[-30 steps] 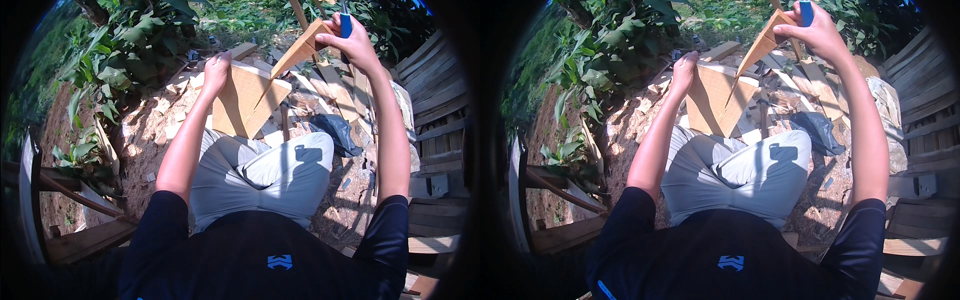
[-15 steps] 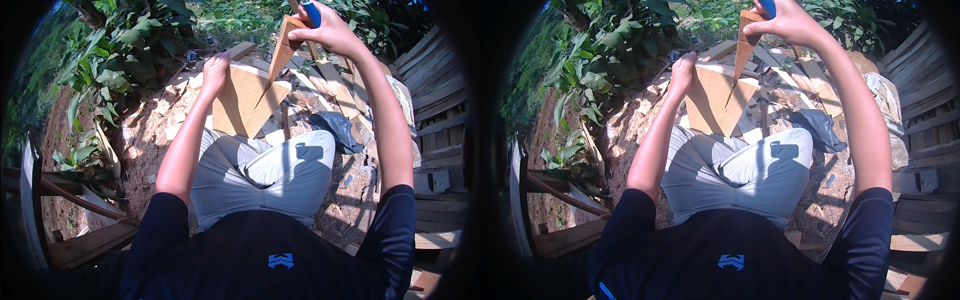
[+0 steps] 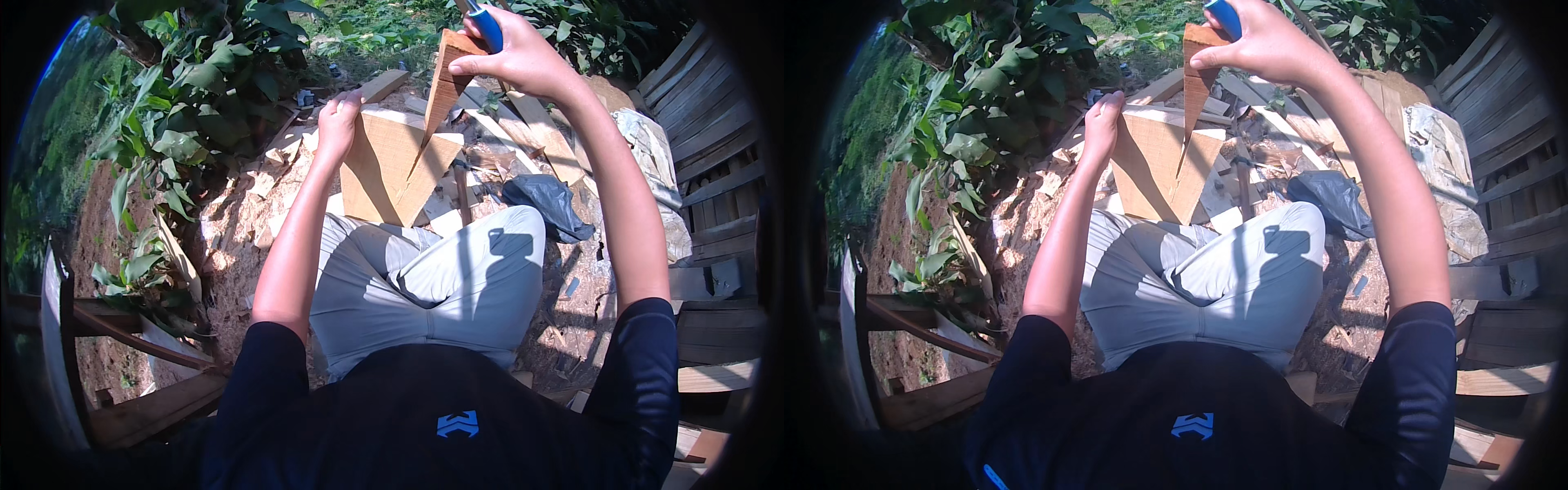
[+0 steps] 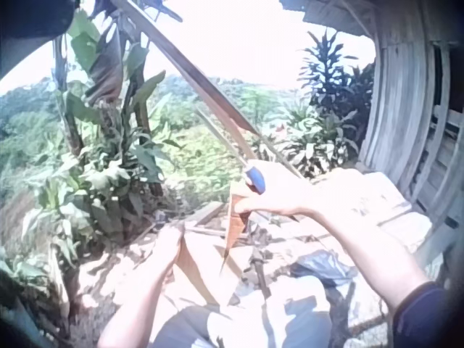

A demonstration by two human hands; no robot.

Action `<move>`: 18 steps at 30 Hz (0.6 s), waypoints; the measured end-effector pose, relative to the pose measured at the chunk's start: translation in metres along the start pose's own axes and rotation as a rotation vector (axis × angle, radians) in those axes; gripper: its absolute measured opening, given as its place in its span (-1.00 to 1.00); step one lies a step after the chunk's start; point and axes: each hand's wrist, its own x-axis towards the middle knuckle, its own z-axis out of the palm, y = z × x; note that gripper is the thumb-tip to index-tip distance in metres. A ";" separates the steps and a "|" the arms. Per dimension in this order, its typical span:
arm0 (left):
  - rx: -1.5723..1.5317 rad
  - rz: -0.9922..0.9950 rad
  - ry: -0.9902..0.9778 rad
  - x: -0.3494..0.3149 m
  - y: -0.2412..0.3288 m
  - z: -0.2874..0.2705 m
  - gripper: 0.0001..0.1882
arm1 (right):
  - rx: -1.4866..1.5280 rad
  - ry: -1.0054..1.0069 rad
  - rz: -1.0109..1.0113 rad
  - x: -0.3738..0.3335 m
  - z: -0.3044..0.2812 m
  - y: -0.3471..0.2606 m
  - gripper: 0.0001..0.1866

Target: The person uses a mallet and a chisel to split a wooden board while sitting on the ground, then handles the resulting pieces.

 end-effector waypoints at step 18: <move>-0.043 0.205 -0.588 0.005 0.113 0.069 -0.53 | 0.094 0.077 -0.172 0.006 0.013 0.046 -0.37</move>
